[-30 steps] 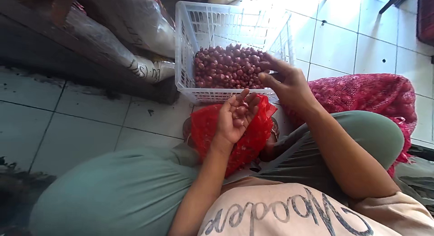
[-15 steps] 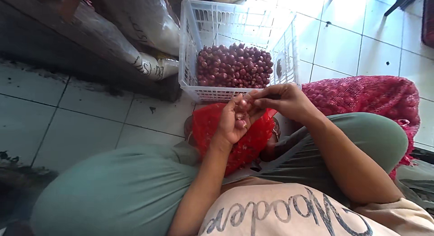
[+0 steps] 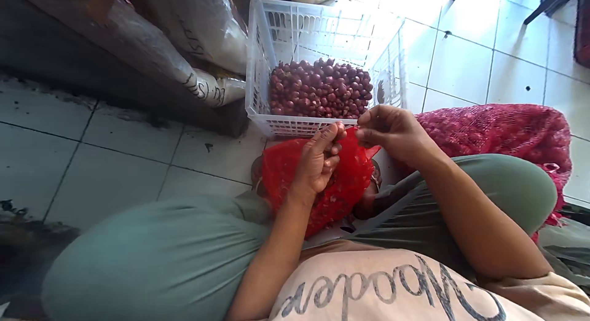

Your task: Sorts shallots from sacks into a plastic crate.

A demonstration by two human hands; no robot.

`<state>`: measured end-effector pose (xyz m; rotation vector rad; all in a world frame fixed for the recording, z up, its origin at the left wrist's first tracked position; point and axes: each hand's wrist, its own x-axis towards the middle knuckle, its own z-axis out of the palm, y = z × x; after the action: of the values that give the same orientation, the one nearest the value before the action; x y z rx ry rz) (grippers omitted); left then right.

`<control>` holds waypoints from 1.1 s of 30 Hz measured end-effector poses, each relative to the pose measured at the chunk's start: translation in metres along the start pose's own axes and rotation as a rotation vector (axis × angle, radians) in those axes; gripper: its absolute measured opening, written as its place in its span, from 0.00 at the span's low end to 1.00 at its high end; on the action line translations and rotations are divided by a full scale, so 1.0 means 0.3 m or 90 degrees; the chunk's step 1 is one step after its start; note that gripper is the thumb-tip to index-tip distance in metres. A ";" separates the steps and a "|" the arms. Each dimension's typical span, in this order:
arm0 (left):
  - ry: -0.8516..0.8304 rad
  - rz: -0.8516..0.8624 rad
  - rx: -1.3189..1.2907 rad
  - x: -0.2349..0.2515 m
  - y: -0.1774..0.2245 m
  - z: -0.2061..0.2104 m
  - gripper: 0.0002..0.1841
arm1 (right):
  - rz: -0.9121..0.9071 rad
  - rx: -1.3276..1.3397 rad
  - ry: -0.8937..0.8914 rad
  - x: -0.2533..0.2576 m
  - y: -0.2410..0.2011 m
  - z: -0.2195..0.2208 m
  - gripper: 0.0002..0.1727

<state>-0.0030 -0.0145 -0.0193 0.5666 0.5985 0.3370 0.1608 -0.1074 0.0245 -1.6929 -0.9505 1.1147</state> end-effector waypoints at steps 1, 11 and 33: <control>-0.014 -0.003 -0.042 0.005 0.005 -0.009 0.12 | 0.004 -0.054 -0.094 -0.008 -0.001 -0.015 0.06; 0.065 -0.051 -0.200 0.018 -0.006 0.008 0.20 | -0.283 -0.248 0.051 0.004 0.054 0.075 0.08; 0.006 -0.038 -0.219 0.012 -0.030 0.020 0.21 | -0.169 -0.204 0.153 0.025 0.068 0.082 0.06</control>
<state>0.0049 -0.0225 -0.0221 0.2164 0.5503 0.3772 0.1426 -0.1011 -0.0019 -1.8384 -1.2019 0.5918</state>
